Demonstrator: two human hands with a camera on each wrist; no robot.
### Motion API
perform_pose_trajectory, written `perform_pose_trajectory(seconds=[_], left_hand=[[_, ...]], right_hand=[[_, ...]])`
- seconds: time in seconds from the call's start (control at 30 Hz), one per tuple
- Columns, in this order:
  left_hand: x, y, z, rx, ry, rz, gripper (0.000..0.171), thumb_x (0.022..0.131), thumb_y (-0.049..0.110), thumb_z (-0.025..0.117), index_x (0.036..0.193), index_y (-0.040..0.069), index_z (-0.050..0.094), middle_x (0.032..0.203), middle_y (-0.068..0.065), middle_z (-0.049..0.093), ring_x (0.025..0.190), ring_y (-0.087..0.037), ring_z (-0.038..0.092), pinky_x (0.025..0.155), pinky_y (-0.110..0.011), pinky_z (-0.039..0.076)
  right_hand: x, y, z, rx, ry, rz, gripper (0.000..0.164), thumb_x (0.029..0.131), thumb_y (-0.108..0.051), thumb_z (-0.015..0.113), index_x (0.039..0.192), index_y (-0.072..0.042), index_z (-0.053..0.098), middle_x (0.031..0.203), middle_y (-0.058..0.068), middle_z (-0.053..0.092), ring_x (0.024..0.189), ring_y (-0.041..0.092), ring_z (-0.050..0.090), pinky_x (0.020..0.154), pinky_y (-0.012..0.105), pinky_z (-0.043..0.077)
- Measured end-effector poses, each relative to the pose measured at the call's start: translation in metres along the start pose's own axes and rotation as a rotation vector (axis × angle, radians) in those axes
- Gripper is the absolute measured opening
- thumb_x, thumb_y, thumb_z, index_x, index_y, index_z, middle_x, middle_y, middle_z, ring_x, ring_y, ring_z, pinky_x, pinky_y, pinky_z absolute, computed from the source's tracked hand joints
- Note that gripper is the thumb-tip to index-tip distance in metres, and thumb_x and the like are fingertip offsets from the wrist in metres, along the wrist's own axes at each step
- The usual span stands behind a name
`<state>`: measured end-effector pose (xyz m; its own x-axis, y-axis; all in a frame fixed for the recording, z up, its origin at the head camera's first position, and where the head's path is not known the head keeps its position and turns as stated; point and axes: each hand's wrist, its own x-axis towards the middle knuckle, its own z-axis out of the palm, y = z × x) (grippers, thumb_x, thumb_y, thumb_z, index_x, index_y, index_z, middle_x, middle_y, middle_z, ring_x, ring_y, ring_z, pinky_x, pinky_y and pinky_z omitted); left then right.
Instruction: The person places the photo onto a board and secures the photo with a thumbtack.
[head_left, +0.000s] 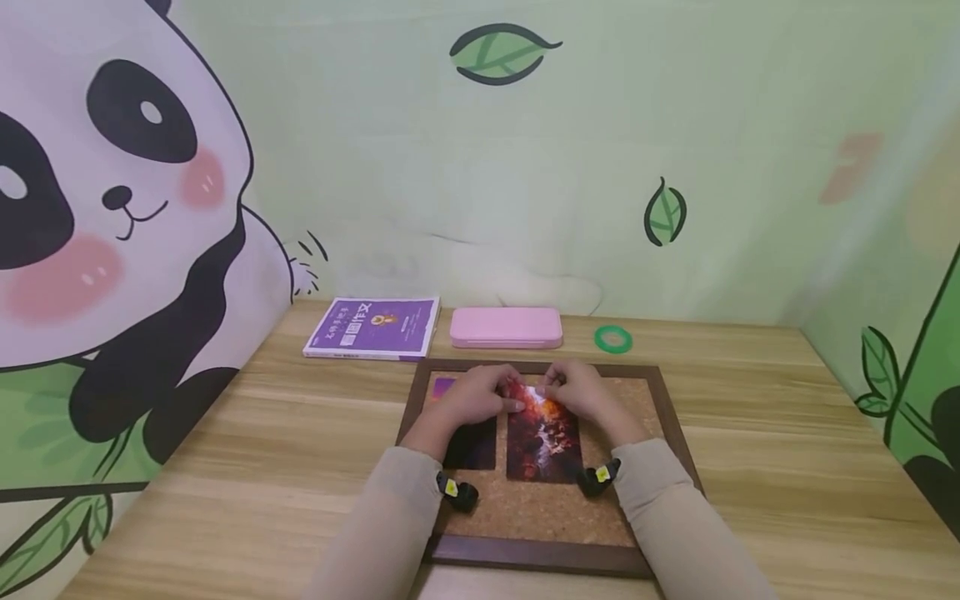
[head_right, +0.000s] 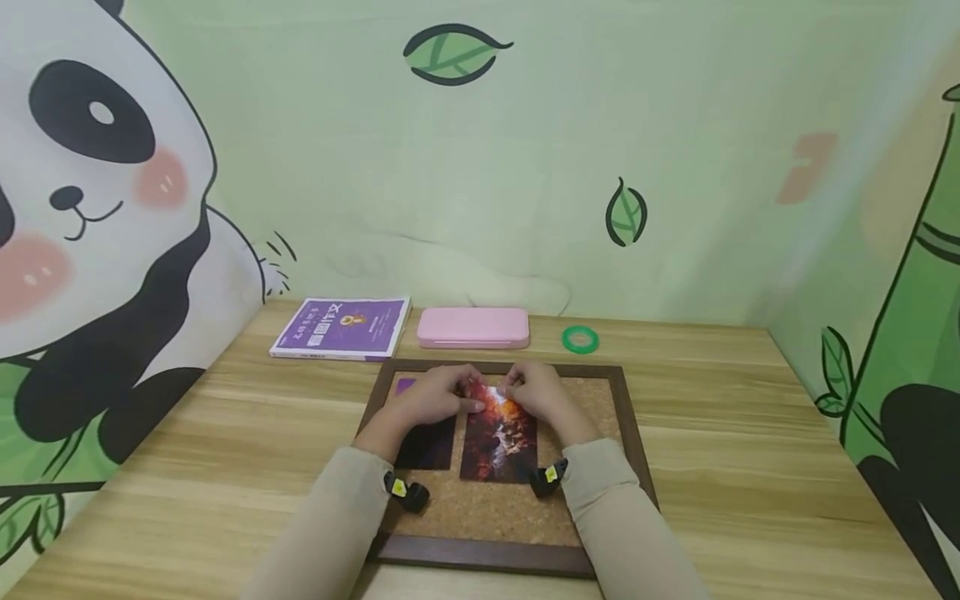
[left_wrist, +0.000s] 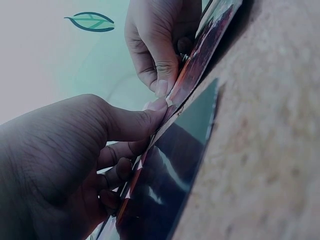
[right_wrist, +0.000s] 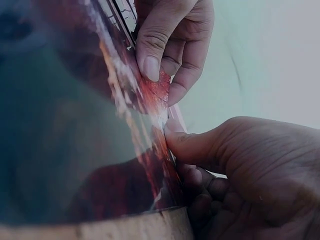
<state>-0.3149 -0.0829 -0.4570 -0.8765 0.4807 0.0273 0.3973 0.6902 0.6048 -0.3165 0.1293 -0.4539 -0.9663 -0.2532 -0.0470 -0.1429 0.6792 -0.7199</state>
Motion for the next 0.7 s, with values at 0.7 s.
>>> perform_pose_trajectory(seconds=[0.7], left_hand=[[0.0016, -0.0023, 0.0006, 0.004, 0.03, -0.021, 0.025, 0.092, 0.026, 0.075, 0.113, 0.014, 0.068, 0.085, 0.004, 0.063, 0.076, -0.014, 0.056, 0.072, -0.032, 0.046]], right_hand=[[-0.0045, -0.0027, -0.0004, -0.022, 0.015, -0.003, 0.015, 0.095, -0.022, 0.068, 0.099, -0.008, 0.068, 0.091, 0.006, 0.064, 0.083, 0.021, 0.057, 0.073, 0.035, 0.047]])
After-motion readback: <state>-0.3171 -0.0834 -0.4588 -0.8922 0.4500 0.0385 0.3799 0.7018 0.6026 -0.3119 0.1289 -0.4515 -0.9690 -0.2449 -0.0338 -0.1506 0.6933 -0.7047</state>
